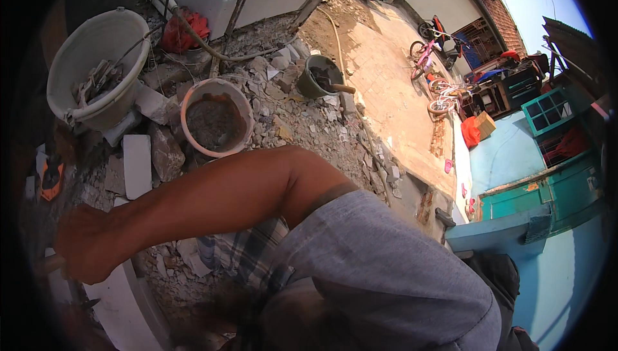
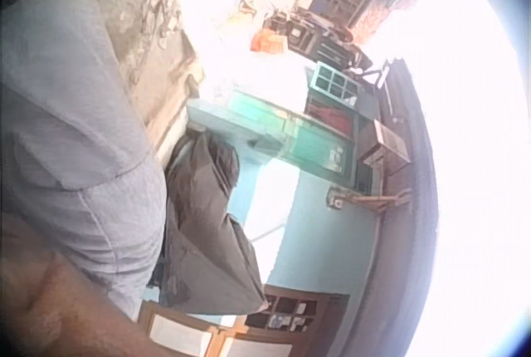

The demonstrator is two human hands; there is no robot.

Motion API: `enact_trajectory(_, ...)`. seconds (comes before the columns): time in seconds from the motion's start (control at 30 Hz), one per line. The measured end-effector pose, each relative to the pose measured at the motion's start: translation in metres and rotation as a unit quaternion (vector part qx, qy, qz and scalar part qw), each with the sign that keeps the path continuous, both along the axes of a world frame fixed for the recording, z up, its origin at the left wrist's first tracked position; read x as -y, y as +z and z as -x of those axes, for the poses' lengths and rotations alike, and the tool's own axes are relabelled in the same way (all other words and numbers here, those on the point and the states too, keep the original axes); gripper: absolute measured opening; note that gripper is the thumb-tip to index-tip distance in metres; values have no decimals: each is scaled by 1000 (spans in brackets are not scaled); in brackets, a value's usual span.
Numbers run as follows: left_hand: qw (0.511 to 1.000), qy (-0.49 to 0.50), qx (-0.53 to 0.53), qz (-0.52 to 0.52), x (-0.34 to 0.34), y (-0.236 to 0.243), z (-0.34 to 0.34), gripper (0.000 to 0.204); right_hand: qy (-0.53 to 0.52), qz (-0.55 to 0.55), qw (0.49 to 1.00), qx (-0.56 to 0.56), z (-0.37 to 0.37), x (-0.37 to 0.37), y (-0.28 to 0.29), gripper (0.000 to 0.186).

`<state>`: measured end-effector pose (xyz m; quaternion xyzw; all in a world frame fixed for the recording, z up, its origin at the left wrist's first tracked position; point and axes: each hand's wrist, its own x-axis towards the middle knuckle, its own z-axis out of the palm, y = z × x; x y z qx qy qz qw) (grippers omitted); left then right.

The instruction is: The person measures and marks a white ceramic tile with a tape measure and pencil. They then use a hand saw to score the tile along the marked line. Finally, they use a hammer and a chisel to break the tile along the scored line.

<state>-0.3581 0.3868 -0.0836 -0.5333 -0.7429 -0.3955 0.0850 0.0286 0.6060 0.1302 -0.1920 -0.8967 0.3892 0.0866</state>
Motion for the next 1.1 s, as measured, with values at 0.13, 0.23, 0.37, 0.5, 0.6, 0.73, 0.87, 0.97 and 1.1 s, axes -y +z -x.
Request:
enact_trajectory(0.13, 910, 97, 400, -59, 16, 45, -59, 54, 5, 20, 999, 44, 13, 8, 35, 41)
enact_trajectory(0.23, 932, 98, 348, -21, -36, 70, -85, 51, -69, -2, 997, 33, -9, -9, 20, 46)
enact_trajectory(0.37, 928, 79, 360, -53, -19, 80, -87, 46, -135, 59, 989, 25, 9, 22, 22, 48)
enact_trajectory(0.5, 916, 30, 396, -61, -1, 70, -95, 46, -107, 80, 990, 35, 16, 34, 14, 45)
enact_trajectory(0.6, 926, 32, 375, -27, -3, 62, -105, 48, -108, 73, 990, 50, 16, 35, 12, 44)
enact_trajectory(0.73, 932, 21, 361, -6, -8, 54, -108, 44, -111, 69, 988, 81, 18, 36, 13, 46)
enact_trajectory(0.87, 934, 19, 356, -4, -10, 54, -104, 44, -112, 60, 988, 92, 26, 40, 13, 46)
enact_trajectory(0.97, 935, 10, 354, -8, -9, 56, -104, 43, -106, 54, 988, 99, 31, 42, 12, 45)
enact_trajectory(1.1, 942, 0, 335, -20, -9, 52, -101, 42, -102, 61, 989, 91, 35, 48, 10, 44)
